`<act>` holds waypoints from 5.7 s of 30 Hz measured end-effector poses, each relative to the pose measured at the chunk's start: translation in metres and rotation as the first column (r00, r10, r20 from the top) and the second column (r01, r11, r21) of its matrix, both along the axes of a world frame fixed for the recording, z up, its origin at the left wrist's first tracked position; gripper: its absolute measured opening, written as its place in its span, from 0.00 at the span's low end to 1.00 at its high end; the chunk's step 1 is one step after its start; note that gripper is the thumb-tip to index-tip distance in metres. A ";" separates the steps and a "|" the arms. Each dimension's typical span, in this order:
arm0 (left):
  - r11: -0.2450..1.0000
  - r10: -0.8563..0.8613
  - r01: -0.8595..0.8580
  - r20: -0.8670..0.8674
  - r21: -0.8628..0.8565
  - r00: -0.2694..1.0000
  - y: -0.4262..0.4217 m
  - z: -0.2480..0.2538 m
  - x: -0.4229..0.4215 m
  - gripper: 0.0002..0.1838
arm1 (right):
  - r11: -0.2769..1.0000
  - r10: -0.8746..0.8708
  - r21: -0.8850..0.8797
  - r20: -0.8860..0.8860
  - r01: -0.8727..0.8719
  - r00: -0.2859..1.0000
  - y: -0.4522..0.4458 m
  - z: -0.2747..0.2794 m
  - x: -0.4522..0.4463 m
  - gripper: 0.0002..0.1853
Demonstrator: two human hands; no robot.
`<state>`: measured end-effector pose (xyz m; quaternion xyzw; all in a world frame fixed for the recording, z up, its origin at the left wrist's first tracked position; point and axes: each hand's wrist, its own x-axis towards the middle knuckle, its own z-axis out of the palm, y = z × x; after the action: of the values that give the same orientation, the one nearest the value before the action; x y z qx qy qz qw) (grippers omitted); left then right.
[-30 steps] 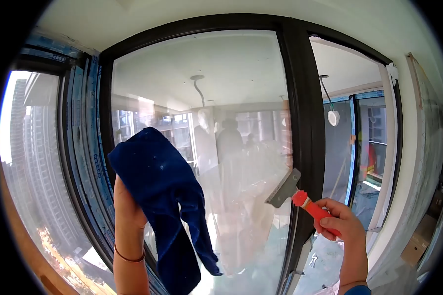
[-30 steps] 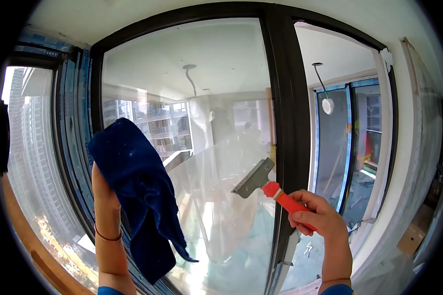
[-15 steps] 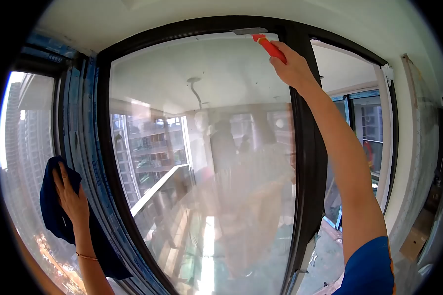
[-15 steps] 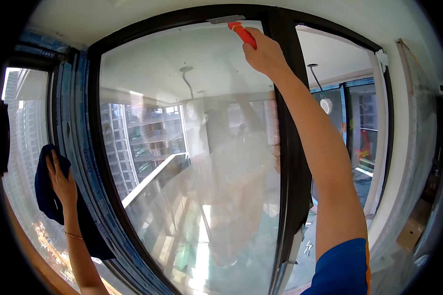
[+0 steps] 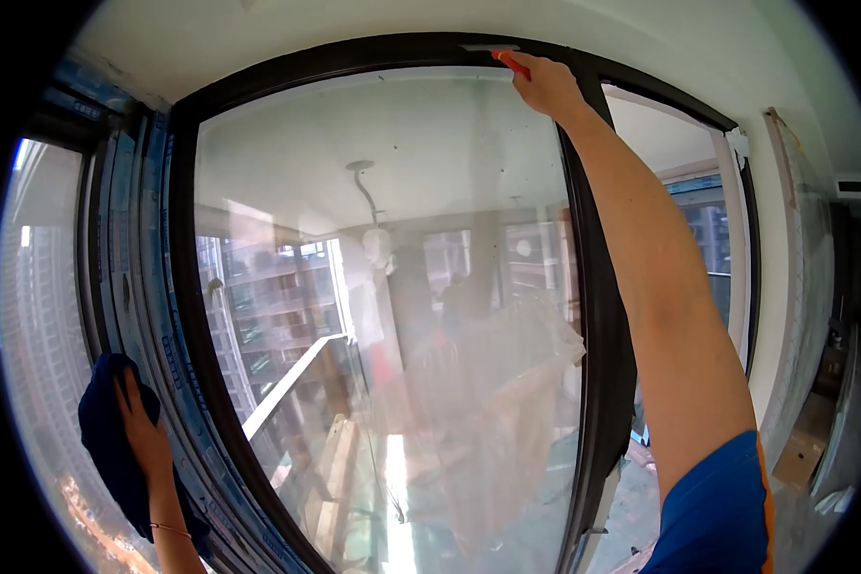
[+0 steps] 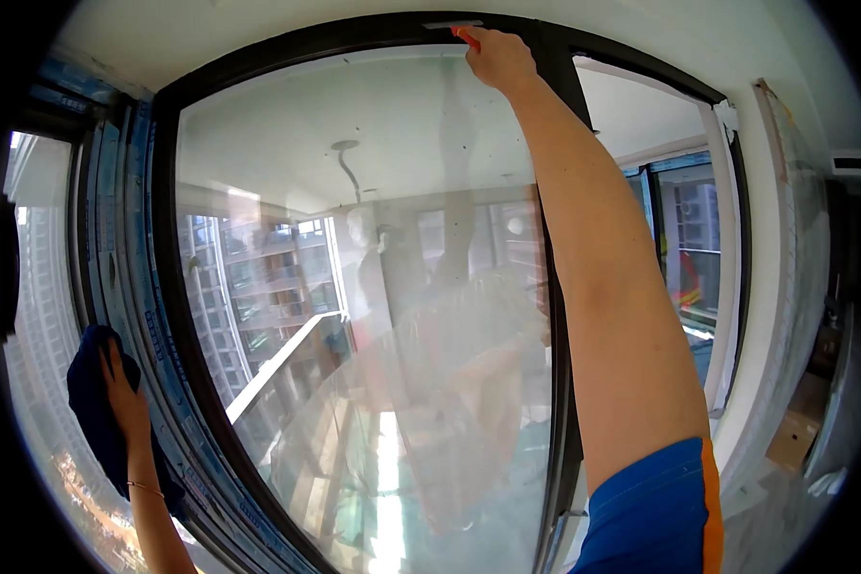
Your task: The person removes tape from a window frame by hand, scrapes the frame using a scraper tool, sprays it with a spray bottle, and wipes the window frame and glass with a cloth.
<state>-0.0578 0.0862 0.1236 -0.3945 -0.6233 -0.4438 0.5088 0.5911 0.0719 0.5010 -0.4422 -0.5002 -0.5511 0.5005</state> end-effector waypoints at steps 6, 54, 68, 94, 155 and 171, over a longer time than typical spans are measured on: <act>0.999 -0.038 0.039 -0.027 0.038 0.999 0.002 -0.002 -0.004 0.36 | 0.993 -0.023 -0.112 0.061 0.029 0.998 -0.020 0.007 0.004 0.25; 0.998 -0.022 0.027 -0.068 0.062 0.997 0.012 -0.007 -0.017 0.39 | 0.996 -0.032 0.090 0.134 0.020 0.990 0.012 0.000 -0.017 0.25; 0.996 -0.060 0.064 -0.065 0.055 0.996 0.008 -0.005 -0.014 0.33 | 0.999 -0.033 0.033 0.147 0.029 0.989 0.007 -0.003 -0.016 0.25; 0.998 -0.027 0.032 -0.067 0.062 0.997 0.012 -0.010 -0.018 0.40 | 0.987 -0.155 0.077 0.241 0.140 0.958 0.012 0.006 -0.029 0.24; 0.998 -0.048 0.048 0.010 0.033 0.999 0.012 -0.012 -0.016 0.38 | 0.984 -0.133 0.144 0.163 0.110 0.978 0.036 -0.002 -0.103 0.21; 0.997 -0.067 0.066 0.041 0.026 0.997 0.003 -0.006 -0.003 0.41 | 0.989 -0.116 0.110 0.137 0.101 0.984 0.032 0.001 -0.128 0.21</act>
<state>-0.0606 0.0895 0.1172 -0.3993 -0.6149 -0.4763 0.4855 0.4632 0.1036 0.5022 -0.4019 -0.4811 -0.6329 0.4544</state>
